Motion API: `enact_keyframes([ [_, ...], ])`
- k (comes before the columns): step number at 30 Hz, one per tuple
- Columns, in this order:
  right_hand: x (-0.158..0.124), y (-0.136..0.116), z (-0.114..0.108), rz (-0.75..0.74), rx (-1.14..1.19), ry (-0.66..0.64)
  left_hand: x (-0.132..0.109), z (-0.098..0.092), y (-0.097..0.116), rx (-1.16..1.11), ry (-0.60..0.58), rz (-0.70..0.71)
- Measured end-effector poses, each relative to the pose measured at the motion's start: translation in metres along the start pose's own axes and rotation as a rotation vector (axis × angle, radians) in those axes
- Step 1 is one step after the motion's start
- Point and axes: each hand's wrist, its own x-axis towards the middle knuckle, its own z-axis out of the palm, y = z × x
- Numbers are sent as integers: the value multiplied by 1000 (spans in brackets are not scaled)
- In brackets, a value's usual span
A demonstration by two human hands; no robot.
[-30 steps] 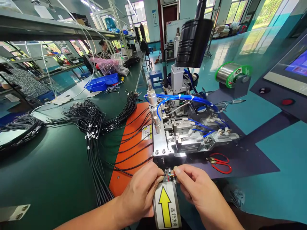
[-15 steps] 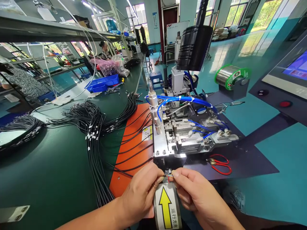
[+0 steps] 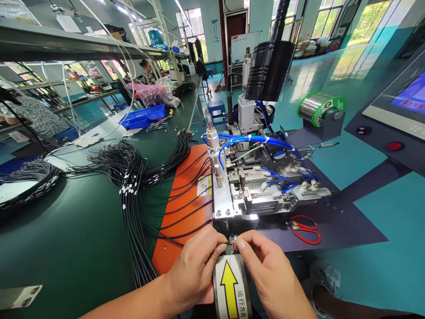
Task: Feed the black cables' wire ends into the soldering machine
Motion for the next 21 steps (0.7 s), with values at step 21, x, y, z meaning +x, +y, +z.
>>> enact_keyframes([
  [21,-1,7,-5,-122,-168,244,0,1,2,91,-37,-8],
])
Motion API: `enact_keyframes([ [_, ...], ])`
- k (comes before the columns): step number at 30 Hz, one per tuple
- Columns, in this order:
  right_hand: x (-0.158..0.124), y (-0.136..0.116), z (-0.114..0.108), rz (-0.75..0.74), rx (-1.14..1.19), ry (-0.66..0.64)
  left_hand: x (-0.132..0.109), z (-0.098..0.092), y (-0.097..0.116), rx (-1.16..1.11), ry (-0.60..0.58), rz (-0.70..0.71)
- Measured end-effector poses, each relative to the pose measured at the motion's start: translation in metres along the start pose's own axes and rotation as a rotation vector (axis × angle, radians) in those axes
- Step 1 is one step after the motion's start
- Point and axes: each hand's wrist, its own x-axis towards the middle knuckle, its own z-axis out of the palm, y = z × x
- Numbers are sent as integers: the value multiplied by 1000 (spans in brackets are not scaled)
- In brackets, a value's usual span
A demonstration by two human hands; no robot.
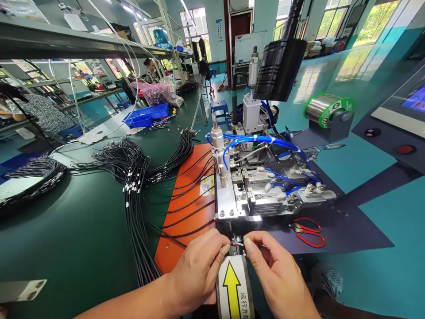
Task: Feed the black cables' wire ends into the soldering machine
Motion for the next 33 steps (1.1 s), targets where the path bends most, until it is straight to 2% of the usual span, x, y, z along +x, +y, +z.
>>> enact_keyframes([
  [5,4,2,3,55,94,-140,0,1,-1,-6,3,7],
  [8,6,0,3,80,108,-182,0,1,-1,-7,2,9],
  [16,6,-4,3,11,-64,-144,0,1,0,12,10,32],
  [25,8,1,3,50,-22,-189,1,0,0,17,12,38],
  [33,7,6,6,22,-51,-153,0,1,0,39,-1,28],
])
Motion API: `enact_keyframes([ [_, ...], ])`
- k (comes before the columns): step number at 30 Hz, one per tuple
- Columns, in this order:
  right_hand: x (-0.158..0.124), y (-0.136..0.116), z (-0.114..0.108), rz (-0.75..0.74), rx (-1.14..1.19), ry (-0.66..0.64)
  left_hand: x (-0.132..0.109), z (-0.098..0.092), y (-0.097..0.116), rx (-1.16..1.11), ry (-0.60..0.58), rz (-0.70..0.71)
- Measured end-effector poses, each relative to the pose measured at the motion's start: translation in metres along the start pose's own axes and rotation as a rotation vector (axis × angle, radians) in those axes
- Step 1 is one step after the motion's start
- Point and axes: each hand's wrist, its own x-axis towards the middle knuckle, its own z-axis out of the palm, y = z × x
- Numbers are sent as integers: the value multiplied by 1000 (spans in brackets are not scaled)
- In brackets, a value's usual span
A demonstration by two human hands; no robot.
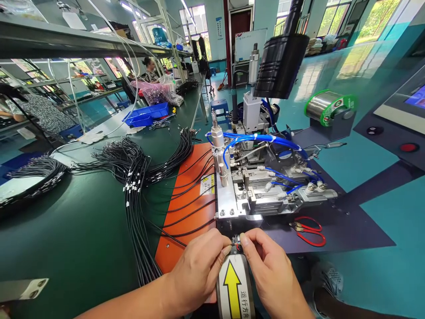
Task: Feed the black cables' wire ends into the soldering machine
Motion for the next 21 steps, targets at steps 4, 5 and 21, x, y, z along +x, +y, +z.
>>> enact_keyframes([
  [4,2,1,0,-5,-45,5,1,-11,3,3,-44,-50],
  [5,3,1,0,-3,-49,1,1,-15,4,-6,-74,-59],
  [21,13,14,1,14,-107,101,-8,-8,-13,30,7,25],
])
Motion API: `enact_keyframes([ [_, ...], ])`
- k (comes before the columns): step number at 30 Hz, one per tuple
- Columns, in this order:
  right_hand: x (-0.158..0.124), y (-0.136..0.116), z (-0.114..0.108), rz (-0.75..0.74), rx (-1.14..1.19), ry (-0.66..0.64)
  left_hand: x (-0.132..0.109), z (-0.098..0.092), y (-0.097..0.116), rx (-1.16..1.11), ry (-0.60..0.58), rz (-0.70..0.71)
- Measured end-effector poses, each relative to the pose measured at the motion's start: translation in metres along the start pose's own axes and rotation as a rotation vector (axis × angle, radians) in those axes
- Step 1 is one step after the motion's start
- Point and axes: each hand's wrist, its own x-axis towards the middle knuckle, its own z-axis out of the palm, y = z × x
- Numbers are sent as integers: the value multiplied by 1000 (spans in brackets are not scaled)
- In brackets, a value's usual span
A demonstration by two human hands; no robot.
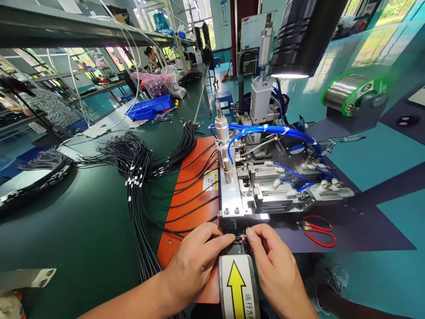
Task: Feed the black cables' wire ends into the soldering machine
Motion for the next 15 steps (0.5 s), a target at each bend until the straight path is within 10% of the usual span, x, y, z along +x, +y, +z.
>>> enact_keyframes([
  [15,-3,-2,5,62,-24,56,-1,1,2,19,-50,-19],
])
